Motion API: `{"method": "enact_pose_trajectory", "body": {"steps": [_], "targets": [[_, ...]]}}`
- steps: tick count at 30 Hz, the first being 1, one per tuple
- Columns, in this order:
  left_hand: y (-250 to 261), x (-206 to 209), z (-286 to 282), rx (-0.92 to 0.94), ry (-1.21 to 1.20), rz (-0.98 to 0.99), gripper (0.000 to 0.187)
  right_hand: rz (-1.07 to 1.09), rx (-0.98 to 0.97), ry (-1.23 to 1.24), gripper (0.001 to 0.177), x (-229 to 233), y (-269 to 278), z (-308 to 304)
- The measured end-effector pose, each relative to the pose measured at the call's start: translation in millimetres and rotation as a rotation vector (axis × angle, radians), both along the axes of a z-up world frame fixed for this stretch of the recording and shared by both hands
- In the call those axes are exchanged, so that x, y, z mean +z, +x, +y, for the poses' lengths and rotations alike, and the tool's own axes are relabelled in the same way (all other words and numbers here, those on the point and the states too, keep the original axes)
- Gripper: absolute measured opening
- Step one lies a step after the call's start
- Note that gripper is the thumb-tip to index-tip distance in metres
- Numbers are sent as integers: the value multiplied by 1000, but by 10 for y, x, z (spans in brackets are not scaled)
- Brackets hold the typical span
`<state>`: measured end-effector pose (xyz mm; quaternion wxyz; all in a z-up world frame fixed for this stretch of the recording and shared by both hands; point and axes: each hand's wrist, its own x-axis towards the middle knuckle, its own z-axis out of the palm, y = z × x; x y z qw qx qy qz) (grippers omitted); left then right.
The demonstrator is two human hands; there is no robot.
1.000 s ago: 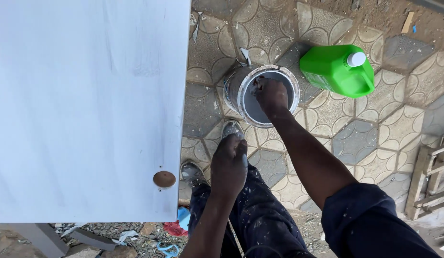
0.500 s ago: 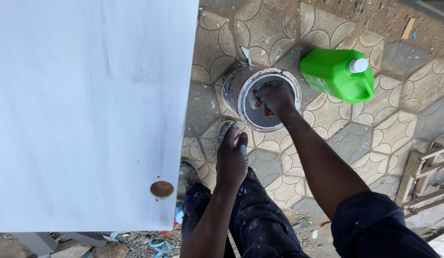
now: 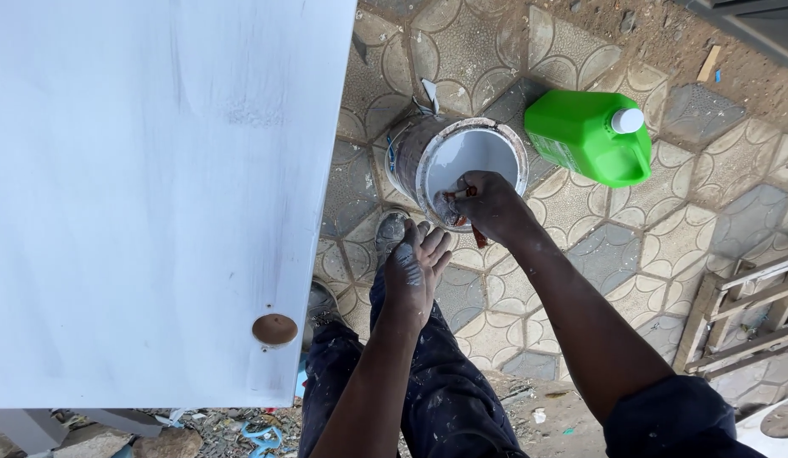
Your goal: Painting a cabinet door by hand using a rag and white paint in an outdoor workspace.
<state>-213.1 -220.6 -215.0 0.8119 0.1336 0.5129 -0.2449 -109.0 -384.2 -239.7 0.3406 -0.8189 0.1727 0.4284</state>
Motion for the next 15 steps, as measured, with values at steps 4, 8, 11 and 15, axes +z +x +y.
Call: {"method": "enact_pose_trajectory", "body": {"steps": [4, 8, 11, 15], "targets": [[0, 94, 84, -30, 5, -24, 67, 191, -277, 218, 7, 452, 144, 125], [-129, 53, 72, -5, 17, -37, 67, 484, -676, 391, 8, 460, 194, -75], [-147, 36, 20, 4, 38, -63, 70, 445, -830, 283, 9, 579, 212, -26], [-126, -29, -10, -1, 48, -119, 73, 104, -735, 329, 17, 301, 55, 31]]}}
